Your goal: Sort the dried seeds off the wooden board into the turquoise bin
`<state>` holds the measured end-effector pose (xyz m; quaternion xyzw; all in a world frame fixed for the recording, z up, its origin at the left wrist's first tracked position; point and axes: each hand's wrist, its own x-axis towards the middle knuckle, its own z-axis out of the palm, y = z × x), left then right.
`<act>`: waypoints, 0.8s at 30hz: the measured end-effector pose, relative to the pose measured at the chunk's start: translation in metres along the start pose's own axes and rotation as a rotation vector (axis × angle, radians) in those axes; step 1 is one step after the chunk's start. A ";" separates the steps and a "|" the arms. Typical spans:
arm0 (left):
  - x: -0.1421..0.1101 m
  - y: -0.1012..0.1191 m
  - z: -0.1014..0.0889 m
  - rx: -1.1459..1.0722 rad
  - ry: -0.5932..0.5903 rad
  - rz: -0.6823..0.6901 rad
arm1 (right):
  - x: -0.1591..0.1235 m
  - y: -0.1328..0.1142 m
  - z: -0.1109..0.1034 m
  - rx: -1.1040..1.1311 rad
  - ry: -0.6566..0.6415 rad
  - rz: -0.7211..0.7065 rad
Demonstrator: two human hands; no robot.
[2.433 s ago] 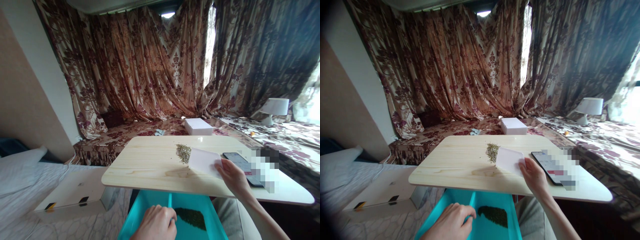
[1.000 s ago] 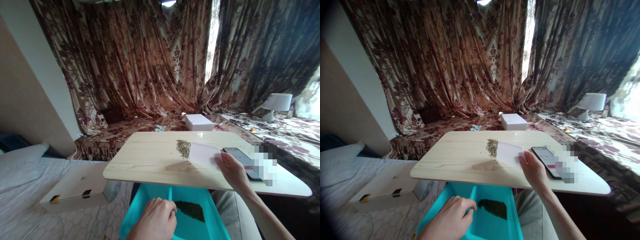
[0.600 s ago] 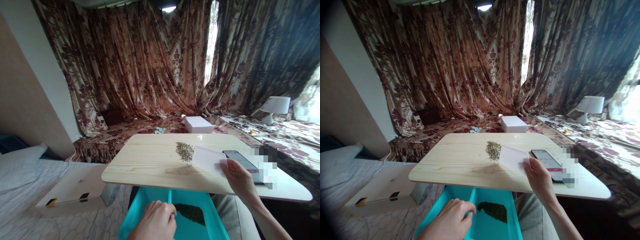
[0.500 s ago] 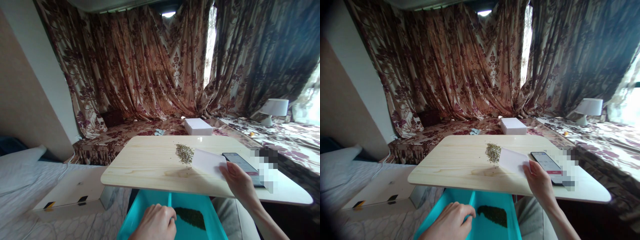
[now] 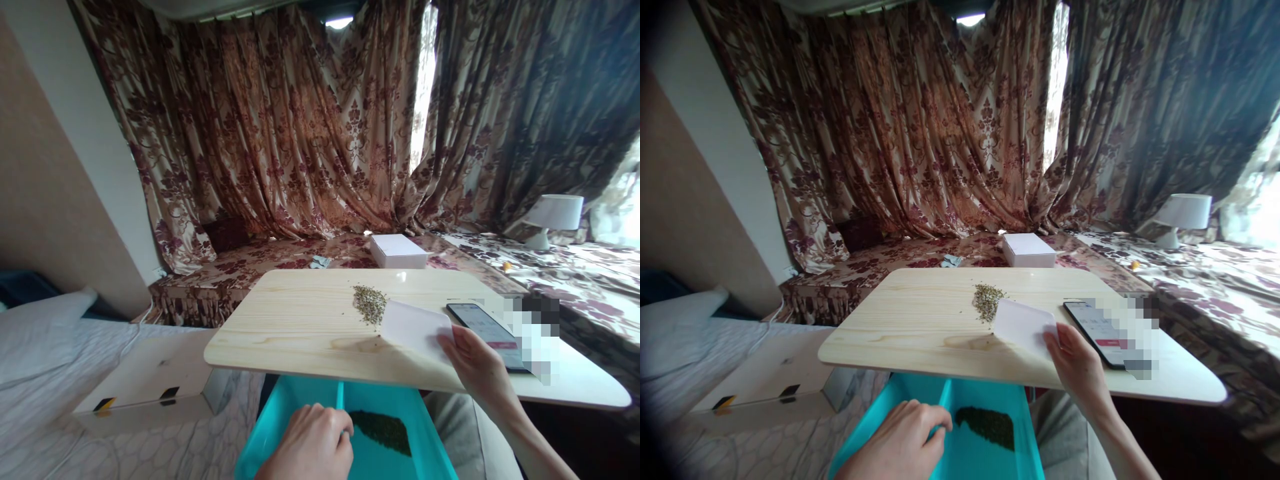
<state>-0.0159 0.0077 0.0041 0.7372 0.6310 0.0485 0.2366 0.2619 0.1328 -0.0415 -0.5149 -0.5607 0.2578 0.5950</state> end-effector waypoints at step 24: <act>0.004 -0.005 -0.001 -0.002 -0.012 -0.024 | 0.001 -0.004 0.006 0.058 0.056 0.118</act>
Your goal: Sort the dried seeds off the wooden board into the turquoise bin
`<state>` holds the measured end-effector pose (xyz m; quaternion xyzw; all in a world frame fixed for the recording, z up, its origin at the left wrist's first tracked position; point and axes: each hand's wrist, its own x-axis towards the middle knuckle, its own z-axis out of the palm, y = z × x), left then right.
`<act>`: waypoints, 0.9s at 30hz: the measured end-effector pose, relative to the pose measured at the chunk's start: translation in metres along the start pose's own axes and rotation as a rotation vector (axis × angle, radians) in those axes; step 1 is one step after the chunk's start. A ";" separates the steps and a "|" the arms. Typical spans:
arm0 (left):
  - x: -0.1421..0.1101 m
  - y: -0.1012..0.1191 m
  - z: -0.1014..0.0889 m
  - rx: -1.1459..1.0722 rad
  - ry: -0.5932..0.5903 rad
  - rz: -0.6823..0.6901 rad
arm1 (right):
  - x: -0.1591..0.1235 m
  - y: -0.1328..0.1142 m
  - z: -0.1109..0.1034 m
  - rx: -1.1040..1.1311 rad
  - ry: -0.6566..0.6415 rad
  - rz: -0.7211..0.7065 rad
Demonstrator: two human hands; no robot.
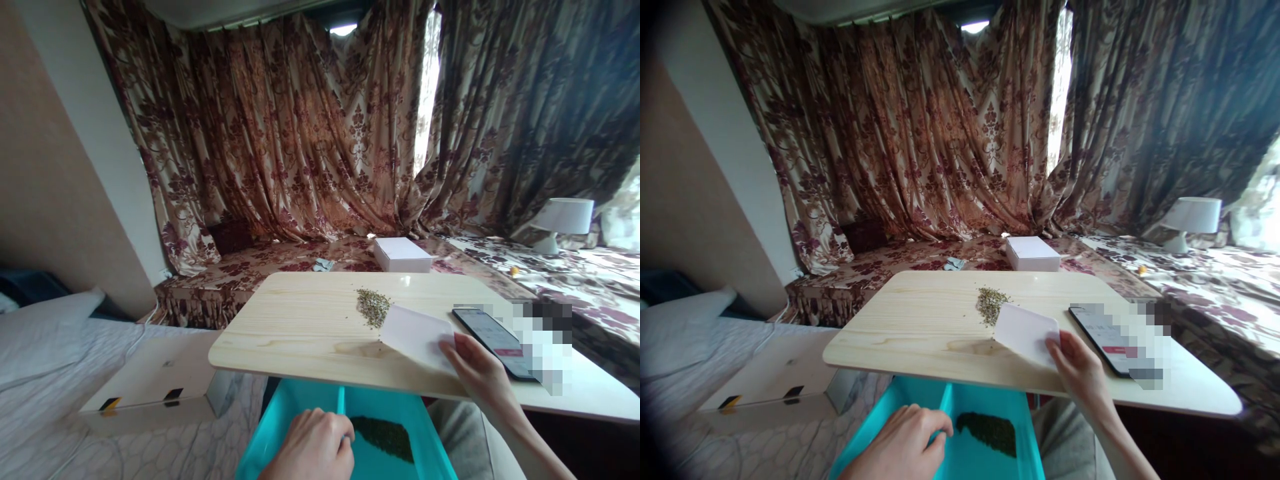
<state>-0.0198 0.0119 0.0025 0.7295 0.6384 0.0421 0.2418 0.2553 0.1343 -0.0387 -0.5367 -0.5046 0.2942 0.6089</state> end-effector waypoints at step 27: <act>0.004 -0.008 0.005 0.001 -0.009 0.009 | 0.006 -0.008 -0.006 -0.008 -0.018 -0.032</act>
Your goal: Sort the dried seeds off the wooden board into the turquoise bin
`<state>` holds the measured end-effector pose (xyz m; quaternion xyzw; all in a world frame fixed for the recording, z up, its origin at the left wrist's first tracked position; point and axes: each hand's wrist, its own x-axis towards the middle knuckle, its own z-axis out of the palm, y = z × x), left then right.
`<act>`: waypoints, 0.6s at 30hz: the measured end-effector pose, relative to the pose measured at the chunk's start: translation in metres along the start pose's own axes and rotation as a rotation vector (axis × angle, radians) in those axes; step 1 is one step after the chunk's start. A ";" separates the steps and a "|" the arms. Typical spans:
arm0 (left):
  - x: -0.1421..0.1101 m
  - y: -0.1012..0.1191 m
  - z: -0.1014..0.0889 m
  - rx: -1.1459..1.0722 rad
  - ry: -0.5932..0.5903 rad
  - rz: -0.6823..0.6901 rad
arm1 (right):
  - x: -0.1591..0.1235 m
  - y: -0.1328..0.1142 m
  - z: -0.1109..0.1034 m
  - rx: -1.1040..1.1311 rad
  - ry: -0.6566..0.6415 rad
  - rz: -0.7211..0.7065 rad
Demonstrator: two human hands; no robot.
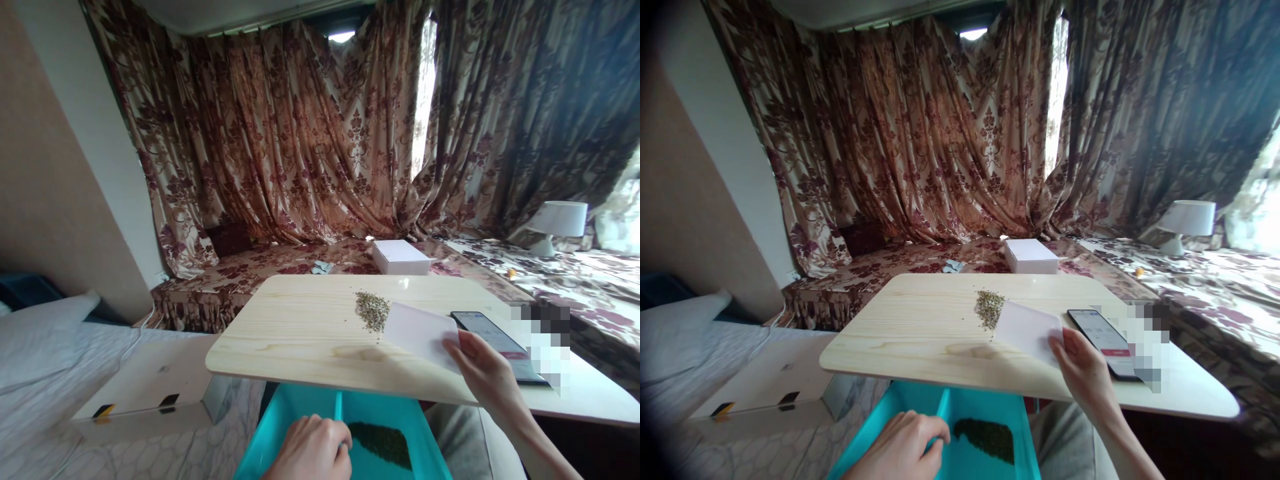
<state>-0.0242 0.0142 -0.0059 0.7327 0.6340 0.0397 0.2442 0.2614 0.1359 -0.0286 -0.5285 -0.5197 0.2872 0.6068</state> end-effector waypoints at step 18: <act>0.000 -0.002 -0.002 0.023 -0.007 -0.001 | 0.001 0.005 0.016 0.000 -0.065 -0.053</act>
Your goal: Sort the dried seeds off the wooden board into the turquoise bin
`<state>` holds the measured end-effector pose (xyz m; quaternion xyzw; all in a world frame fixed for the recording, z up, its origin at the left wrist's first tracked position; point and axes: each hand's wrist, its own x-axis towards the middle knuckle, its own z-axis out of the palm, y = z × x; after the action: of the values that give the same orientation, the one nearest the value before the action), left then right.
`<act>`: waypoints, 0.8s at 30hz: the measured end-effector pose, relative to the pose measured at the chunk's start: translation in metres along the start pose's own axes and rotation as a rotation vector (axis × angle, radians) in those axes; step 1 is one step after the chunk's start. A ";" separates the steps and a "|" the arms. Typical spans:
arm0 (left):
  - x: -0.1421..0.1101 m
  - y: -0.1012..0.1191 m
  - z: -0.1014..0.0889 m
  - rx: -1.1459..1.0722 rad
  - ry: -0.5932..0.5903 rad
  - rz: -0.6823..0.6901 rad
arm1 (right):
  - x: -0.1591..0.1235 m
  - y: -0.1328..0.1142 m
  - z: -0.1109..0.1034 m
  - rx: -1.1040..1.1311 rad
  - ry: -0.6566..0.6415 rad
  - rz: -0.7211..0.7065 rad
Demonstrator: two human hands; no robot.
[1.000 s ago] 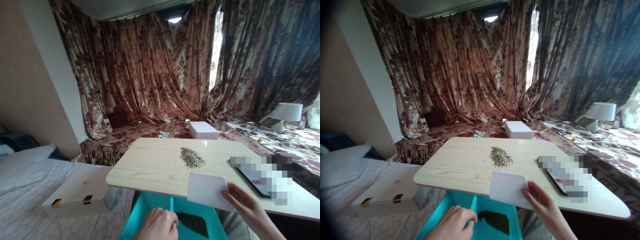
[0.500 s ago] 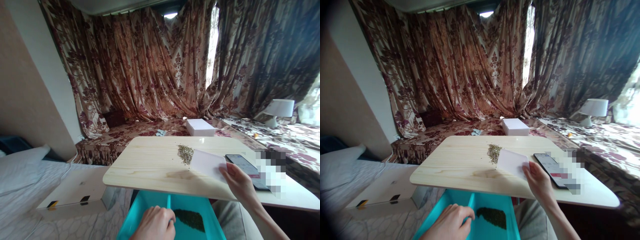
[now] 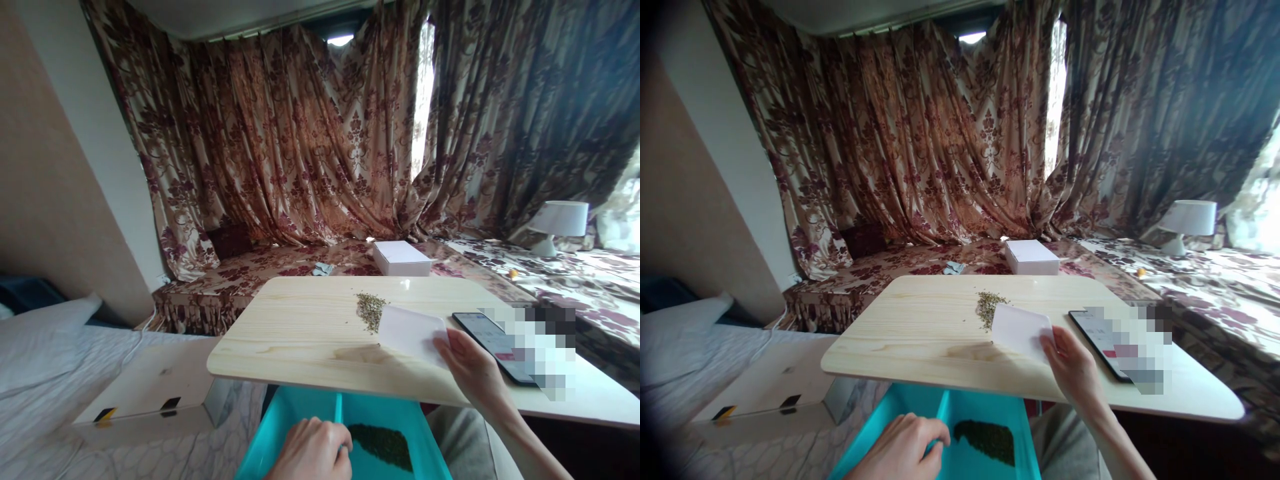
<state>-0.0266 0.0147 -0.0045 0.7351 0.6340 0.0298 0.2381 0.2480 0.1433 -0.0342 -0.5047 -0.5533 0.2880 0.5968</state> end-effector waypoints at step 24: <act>-0.005 0.005 -0.002 -0.059 0.032 0.002 | -0.003 0.000 -0.001 -0.027 -0.007 0.035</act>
<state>-0.0234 0.0100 0.0002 0.7278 0.6358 0.0606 0.2496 0.2482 0.1401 -0.0353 -0.5214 -0.5501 0.2927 0.5830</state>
